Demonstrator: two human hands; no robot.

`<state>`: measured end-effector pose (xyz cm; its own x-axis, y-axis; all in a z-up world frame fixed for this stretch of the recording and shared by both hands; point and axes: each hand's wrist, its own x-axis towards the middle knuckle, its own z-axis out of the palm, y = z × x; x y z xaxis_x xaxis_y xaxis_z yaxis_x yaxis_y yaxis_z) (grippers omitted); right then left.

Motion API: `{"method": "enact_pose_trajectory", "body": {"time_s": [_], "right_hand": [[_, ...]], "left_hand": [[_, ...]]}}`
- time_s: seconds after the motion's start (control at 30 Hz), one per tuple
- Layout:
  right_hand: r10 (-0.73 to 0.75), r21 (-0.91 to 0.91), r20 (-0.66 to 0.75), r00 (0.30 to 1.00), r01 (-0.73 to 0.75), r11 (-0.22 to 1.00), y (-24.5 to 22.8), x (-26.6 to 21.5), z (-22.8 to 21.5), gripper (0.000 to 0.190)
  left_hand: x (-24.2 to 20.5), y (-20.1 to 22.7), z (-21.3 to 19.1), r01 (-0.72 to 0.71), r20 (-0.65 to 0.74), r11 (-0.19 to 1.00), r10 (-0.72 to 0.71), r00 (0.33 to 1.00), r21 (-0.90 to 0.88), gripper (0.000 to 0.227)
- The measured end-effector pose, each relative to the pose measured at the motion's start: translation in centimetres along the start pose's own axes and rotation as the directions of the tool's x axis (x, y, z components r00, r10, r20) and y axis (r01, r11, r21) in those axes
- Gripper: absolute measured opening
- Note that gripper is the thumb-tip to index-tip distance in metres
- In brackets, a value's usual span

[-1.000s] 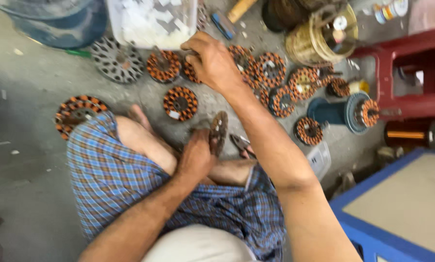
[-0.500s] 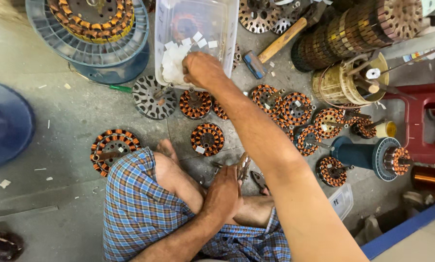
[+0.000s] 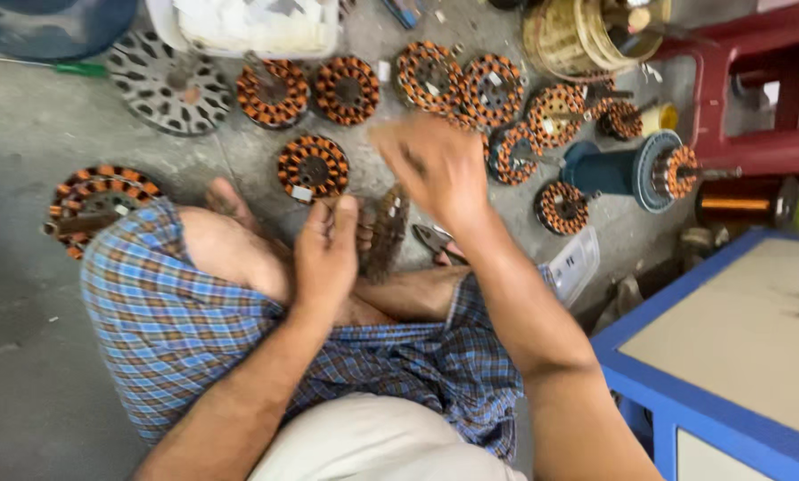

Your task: The person sits on the floor and inserts small white rectangular pieces into the slots of a motor stator. They use pliers to adjust the copper windings and a screwdriver to press the pieces into place. The person repeats this process for multiple stators.

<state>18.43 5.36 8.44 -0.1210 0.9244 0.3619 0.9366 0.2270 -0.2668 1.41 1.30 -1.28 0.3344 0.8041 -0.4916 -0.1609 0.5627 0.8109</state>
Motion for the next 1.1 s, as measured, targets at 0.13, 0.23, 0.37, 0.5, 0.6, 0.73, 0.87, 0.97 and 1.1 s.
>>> {"method": "enact_pose_trajectory", "body": {"time_s": [0.13, 0.23, 0.37, 0.5, 0.6, 0.73, 0.87, 0.97, 1.1], "right_hand": [[-0.028, 0.100, 0.039, 0.999, 0.024, 0.995, -2.8, -8.2, -3.1, 0.018], [-0.068, 0.028, 0.020, 0.997, 0.068, 0.997, -4.7, -12.0, -3.3, 0.023], [0.191, 0.192, -0.019, 0.981, -0.184, 0.964, -6.6, -15.5, -2.2, 0.025], [0.592, 0.665, 0.122, 0.796, -0.509, 0.547, -7.4, -18.0, -0.1, 0.021], [0.754, 0.821, 0.322, 0.572, -0.566, 0.079, -7.4, -19.0, 1.2, 0.021], [0.763, 0.758, 0.511, 0.395, -0.626, -0.183, -6.9, -20.1, 1.9, 0.011], [0.713, 0.831, 0.396, 0.579, -0.555, -0.011, -6.8, -20.9, 2.5, 0.005], [0.649, 0.842, 0.401, 0.646, -0.539, 0.017, -7.3, -19.6, 1.6, 0.012], [0.506, 0.711, 0.210, 0.837, -0.485, 0.509, -7.8, -17.3, -0.7, 0.024]], "left_hand": [[-0.6, 0.0, -0.6, 0.234, 0.325, 0.917, -0.124, 0.937, -0.324, 0.023], [-1.4, 0.5, -0.9, 0.345, 0.422, 0.910, -0.226, 0.878, -0.231, 0.022], [-1.8, 1.2, -1.1, 0.426, 0.448, 0.904, -0.361, 0.817, -0.048, 0.021], [-2.2, 1.2, -1.3, 0.332, 0.481, 0.942, -0.312, 0.819, 0.046, 0.019], [-2.5, 0.7, -1.3, 0.239, 0.524, 0.965, -0.258, 0.812, 0.104, 0.017], [-2.9, 0.3, -1.6, 0.141, 0.533, 0.970, -0.226, 0.815, 0.196, 0.013], [-3.1, 0.5, -1.4, 0.099, 0.546, 0.946, -0.261, 0.796, 0.308, 0.006], [-3.1, 1.1, -1.3, 0.219, 0.504, 0.936, -0.334, 0.797, 0.274, 0.006], [-2.3, 1.7, -1.2, 0.436, 0.372, 0.867, -0.498, 0.783, 0.243, 0.007]]}}
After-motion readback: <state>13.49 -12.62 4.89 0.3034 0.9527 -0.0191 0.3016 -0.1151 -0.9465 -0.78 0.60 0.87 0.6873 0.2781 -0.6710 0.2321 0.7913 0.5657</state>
